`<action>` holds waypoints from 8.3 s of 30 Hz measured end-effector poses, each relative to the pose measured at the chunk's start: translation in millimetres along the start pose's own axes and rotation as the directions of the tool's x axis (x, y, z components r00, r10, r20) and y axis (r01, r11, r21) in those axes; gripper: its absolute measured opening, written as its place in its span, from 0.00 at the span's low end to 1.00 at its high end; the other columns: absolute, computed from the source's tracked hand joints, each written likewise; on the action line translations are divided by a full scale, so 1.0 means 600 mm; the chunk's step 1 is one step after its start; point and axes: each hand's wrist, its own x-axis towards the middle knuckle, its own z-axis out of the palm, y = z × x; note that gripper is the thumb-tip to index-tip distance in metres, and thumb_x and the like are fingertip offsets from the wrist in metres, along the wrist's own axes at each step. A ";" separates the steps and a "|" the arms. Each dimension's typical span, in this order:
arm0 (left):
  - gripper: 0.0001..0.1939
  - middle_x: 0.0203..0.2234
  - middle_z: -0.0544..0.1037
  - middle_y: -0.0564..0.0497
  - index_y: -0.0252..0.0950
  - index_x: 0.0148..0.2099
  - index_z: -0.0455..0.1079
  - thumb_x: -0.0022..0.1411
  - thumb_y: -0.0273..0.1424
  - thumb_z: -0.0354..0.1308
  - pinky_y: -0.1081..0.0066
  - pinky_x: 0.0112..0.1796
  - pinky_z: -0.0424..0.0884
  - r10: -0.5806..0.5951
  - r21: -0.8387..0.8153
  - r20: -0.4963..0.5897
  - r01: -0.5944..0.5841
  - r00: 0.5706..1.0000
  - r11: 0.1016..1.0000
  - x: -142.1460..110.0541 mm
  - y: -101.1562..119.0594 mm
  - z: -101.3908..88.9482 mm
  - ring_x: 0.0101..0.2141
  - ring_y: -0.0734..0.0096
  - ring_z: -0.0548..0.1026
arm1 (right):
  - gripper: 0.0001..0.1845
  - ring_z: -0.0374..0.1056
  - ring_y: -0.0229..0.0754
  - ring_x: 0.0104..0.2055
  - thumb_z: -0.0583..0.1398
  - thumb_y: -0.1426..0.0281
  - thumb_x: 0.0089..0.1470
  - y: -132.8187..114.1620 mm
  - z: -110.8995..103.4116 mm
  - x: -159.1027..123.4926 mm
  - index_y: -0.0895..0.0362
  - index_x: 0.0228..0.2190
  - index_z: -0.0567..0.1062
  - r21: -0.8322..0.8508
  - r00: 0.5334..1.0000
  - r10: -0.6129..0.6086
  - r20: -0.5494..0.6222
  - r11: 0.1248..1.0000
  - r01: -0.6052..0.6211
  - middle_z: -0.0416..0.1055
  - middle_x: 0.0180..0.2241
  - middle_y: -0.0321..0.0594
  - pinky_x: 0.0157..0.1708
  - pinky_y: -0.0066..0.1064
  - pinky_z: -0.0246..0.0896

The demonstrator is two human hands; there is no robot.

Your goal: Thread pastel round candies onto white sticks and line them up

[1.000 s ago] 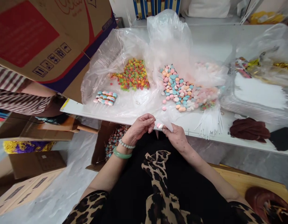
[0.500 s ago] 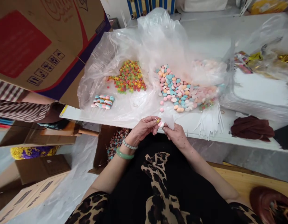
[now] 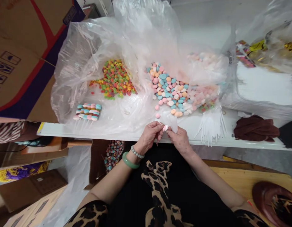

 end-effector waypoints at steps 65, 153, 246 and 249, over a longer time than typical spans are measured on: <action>0.11 0.35 0.77 0.50 0.37 0.47 0.70 0.62 0.29 0.54 0.71 0.38 0.67 0.631 0.890 0.056 -0.326 0.774 0.321 0.082 0.044 -0.015 0.34 0.71 0.73 | 0.09 0.53 0.28 0.12 0.64 0.68 0.42 0.028 -0.026 0.022 0.58 0.27 0.72 0.548 0.976 0.197 -0.092 0.828 -0.115 0.64 0.16 0.28 0.11 0.23 0.42; 0.22 0.24 0.73 0.51 0.36 0.52 0.72 0.64 0.44 0.52 0.73 0.23 0.64 0.296 0.403 -0.027 -0.261 0.955 0.877 0.025 -0.005 -0.010 0.22 0.73 0.68 | 0.07 0.56 0.34 0.15 0.61 0.66 0.45 -0.012 0.023 0.027 0.55 0.20 0.70 0.070 0.998 0.044 0.054 0.996 -0.048 0.63 0.14 0.29 0.16 0.27 0.51; 0.14 0.37 0.74 0.41 0.32 0.45 0.67 0.60 0.17 0.46 0.66 0.43 0.67 0.530 0.996 -0.038 0.075 0.847 -0.049 0.115 0.117 -0.182 0.39 0.62 0.73 | 0.21 0.53 0.29 0.14 0.71 0.61 0.38 0.040 -0.014 0.031 0.60 0.31 0.72 0.411 0.973 0.188 -0.137 0.904 -0.117 0.64 0.17 0.29 0.12 0.22 0.43; 0.10 0.34 0.74 0.43 0.34 0.38 0.69 0.61 0.20 0.47 0.67 0.44 0.67 0.527 0.999 0.013 0.013 0.850 -0.046 0.111 0.120 -0.190 0.39 0.63 0.73 | 0.22 0.52 0.30 0.14 0.71 0.60 0.37 0.039 -0.014 0.032 0.59 0.30 0.72 0.386 0.974 0.182 -0.134 0.915 -0.118 0.64 0.16 0.29 0.12 0.23 0.42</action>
